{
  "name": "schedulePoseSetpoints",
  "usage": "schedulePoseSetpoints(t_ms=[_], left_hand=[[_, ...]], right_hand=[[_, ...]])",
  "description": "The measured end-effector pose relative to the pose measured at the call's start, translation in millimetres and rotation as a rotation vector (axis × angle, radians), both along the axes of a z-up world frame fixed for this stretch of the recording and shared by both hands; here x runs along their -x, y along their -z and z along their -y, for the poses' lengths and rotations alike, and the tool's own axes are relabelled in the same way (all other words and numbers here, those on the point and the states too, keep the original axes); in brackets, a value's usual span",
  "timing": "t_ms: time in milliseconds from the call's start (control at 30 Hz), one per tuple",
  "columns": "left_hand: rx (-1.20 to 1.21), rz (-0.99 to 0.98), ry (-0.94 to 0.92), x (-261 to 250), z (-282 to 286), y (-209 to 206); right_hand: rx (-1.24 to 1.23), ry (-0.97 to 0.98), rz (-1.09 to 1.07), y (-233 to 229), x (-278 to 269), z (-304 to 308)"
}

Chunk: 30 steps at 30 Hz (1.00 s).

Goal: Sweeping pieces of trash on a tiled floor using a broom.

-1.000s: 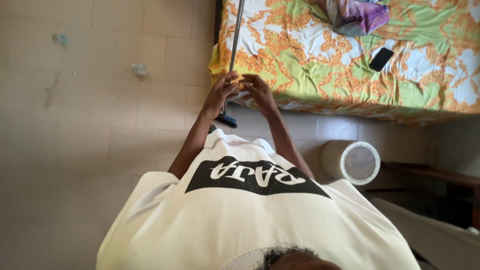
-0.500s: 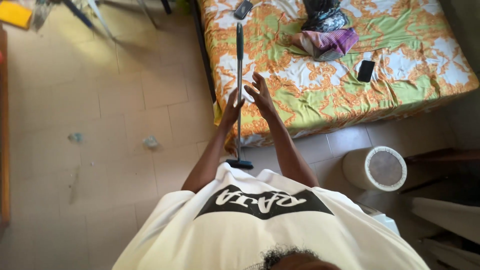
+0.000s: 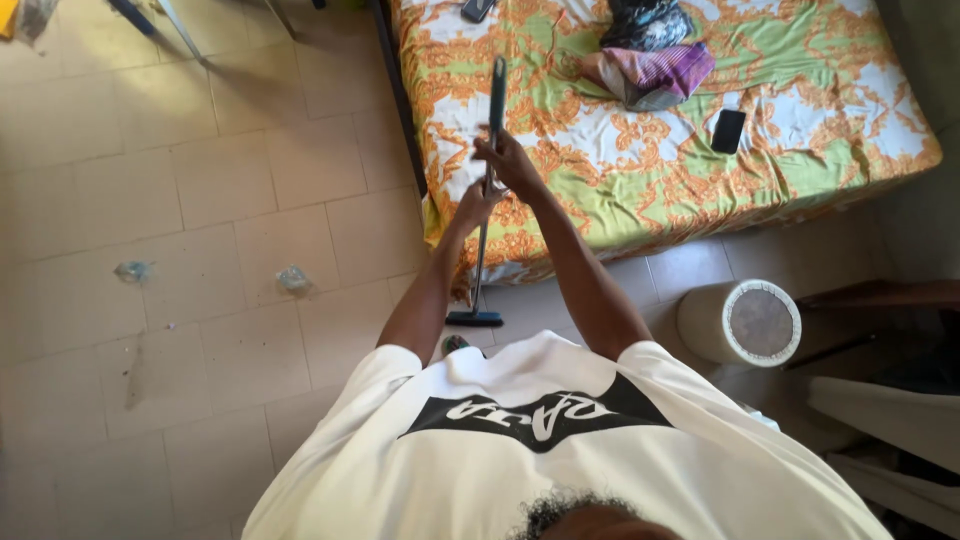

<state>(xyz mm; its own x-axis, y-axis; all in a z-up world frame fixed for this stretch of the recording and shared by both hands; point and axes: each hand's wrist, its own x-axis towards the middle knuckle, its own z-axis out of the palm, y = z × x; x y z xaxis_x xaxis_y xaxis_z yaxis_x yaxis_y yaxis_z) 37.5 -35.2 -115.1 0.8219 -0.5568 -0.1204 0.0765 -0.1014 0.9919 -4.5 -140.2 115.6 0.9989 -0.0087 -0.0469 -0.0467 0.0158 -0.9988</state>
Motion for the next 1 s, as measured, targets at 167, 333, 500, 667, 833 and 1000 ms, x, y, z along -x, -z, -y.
schedulePoseSetpoints(t_ms=[167, 333, 500, 667, 833, 1000], left_hand=[[-0.177, 0.223, -0.096, 152, -54, -42], [0.168, 0.286, -0.143, 279, -63, -73], [0.154, 0.127, 0.229, 335, -15, -160], [0.004, 0.307, 0.429, 379, 33, -243], [0.189, 0.456, 0.499, 415, 69, -186], [-0.246, 0.431, 0.584, 433, 76, -32]], right_hand=[[0.173, -0.114, 0.122, 81, 125, -23], [0.297, -0.161, 0.101, -3, 274, -28], [-0.094, -0.006, -0.024, -85, 363, 54], [-0.334, 0.029, 0.431, -223, 416, 64], [-0.247, 0.182, 0.547, -217, 472, 65], [0.387, 0.075, 0.452, -203, 489, 51]])
